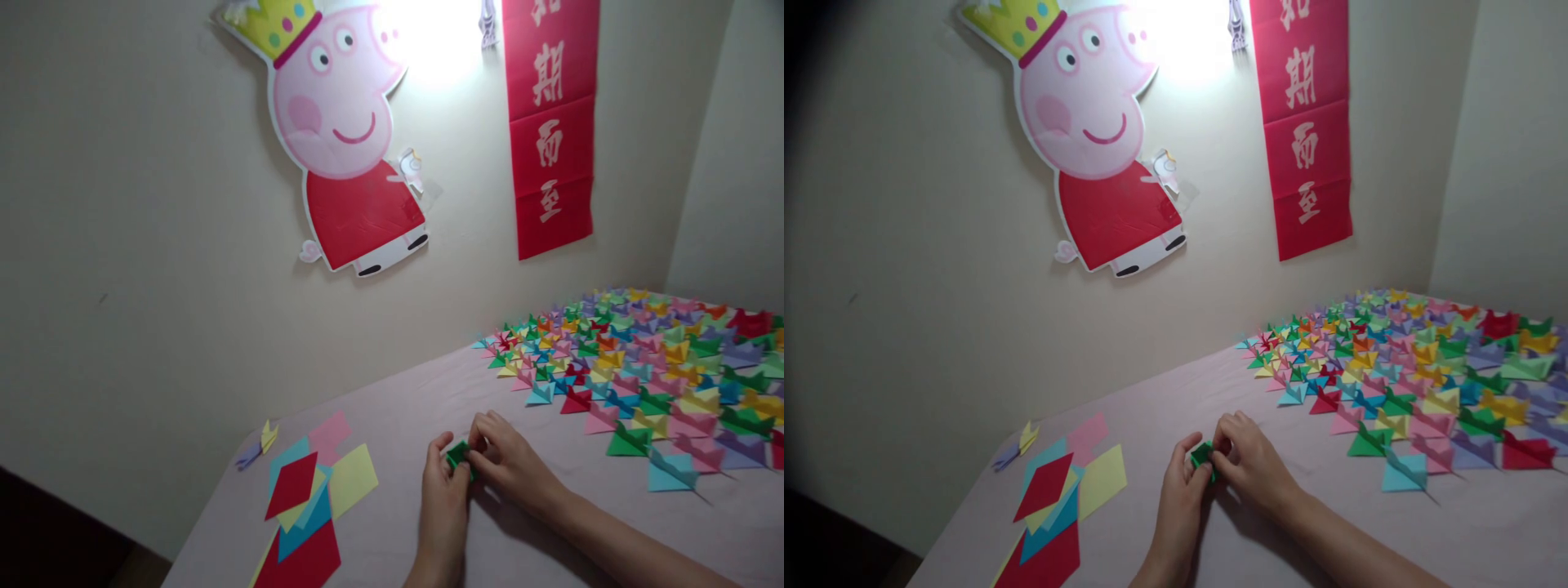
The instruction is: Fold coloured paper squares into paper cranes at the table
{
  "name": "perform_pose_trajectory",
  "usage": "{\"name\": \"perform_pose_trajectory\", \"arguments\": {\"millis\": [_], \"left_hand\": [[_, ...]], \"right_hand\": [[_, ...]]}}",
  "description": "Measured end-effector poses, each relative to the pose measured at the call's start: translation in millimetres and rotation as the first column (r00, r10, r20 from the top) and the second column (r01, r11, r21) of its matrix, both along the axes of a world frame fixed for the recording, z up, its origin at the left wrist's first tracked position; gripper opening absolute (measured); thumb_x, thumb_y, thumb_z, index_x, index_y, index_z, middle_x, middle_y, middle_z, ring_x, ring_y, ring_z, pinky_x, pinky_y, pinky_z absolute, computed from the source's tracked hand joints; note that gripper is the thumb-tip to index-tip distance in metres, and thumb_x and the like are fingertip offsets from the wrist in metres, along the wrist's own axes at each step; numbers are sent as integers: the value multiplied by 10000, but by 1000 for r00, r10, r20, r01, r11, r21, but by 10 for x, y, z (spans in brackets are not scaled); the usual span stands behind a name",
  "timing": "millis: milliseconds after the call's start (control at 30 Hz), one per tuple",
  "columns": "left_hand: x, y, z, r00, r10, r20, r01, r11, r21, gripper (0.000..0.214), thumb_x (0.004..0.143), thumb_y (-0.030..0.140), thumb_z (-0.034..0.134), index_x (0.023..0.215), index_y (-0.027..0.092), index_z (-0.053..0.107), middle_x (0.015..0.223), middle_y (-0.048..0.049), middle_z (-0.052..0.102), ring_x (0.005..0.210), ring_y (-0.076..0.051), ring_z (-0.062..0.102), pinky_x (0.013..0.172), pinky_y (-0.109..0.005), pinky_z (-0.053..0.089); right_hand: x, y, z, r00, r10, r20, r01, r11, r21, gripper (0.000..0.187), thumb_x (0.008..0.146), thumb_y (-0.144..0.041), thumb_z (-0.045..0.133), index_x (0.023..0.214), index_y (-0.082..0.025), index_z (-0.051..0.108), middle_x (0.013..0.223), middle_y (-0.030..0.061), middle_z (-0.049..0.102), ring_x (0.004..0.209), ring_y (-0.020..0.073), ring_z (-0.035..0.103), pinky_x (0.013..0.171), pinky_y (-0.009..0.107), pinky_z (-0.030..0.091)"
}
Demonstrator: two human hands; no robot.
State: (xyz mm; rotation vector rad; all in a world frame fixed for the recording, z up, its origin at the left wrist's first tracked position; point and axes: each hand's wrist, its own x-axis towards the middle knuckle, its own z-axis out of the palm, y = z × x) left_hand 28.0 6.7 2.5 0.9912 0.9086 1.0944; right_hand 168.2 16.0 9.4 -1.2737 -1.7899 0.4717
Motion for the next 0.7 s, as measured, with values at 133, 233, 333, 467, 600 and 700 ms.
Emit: {"name": "perform_pose_trajectory", "arguments": {"millis": [133,233,333,467,600,700], "left_hand": [[17,-41,20,996,0,-86,11,991,133,449,749,307,678,1153,156,552,1101,-139,690,1015,-265,649,895,-359,491],[10,-32,43,987,-20,-156,55,973,225,331,772,225,590,1096,154,599,1102,-117,689,1010,-248,637,890,-345,484],[4,1,39,984,-63,-166,103,964,247,269,772,204,553,1028,150,619,1014,-92,699,960,-236,636,849,-326,486],[5,28,7,981,-102,-167,140,962,235,211,739,181,539,933,148,616,903,-59,686,863,-204,623,775,-290,478],[7,34,13,979,-108,-171,142,969,200,191,726,208,565,901,147,610,838,-37,662,809,-183,604,715,-262,465],[-6,53,36,977,-164,-139,182,976,123,227,722,262,599,917,146,596,795,-27,650,724,-164,597,639,-245,453]], "right_hand": [[6,-37,53,969,35,244,-57,995,84,125,760,-90,520,778,-211,542,783,39,597,793,222,497,738,344,383],[18,-37,54,956,89,278,-117,989,88,191,780,-92,502,886,-208,610,830,52,623,803,219,522,727,327,393],[23,-28,31,959,103,265,-135,985,107,196,799,-101,479,871,-215,622,806,46,625,783,208,538,708,312,392],[20,-32,23,965,85,248,-117,986,118,139,787,-110,503,798,-210,599,772,38,631,762,198,548,704,302,387],[24,-28,25,968,109,225,-129,989,73,129,800,-136,514,817,-208,620,791,38,657,770,195,576,711,298,393],[39,-11,25,981,163,105,-167,985,36,153,823,-154,485,807,-201,630,769,35,650,753,181,589,698,282,413]]}}
